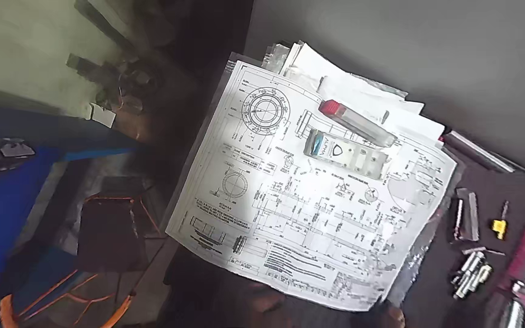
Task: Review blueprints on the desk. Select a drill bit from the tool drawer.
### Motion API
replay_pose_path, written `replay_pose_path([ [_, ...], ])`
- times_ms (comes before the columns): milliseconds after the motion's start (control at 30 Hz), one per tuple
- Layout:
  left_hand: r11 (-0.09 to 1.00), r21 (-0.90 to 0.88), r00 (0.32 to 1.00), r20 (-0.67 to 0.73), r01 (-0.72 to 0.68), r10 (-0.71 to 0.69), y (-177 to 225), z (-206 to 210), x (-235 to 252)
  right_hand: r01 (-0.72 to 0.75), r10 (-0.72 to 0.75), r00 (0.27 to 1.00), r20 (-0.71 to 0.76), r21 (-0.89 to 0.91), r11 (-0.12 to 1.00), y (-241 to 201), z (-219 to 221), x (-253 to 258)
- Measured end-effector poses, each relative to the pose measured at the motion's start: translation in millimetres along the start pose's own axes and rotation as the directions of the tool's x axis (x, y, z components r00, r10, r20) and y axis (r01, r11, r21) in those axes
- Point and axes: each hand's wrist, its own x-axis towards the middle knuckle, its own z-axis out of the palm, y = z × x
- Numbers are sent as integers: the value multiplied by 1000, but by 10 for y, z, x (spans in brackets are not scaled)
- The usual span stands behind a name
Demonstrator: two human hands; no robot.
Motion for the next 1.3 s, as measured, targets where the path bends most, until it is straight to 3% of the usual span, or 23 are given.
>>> replay_pose_path([
  [233,993,39,994,16,-108,107,-67,-73,-9,10,-13,995,-101,-33,999,-20,36,-36],
  [333,985,49,986,19,-168,167,-114,-78,-27,39,-29,989,-144,68,997,-30,35,-54],
  [500,966,55,967,37,-253,251,-146,-99,-8,-41,75,992,-100,304,952,-166,-154,-60],
  [733,956,-23,952,87,-294,295,-195,-99,-46,250,-176,943,-281,253,935,-277,-710,-175],
  [900,955,152,953,204,-255,222,-173,-161,-225,55,25,985,-171,449,892,71,-249,-283],
  [1167,945,164,906,370,-281,205,-196,-252,-246,144,-109,987,-116,360,922,269,-211,-425],
  [1300,903,270,907,353,-335,230,-181,-157,-221,191,-148,977,-154,319,928,294,-147,-419],
])
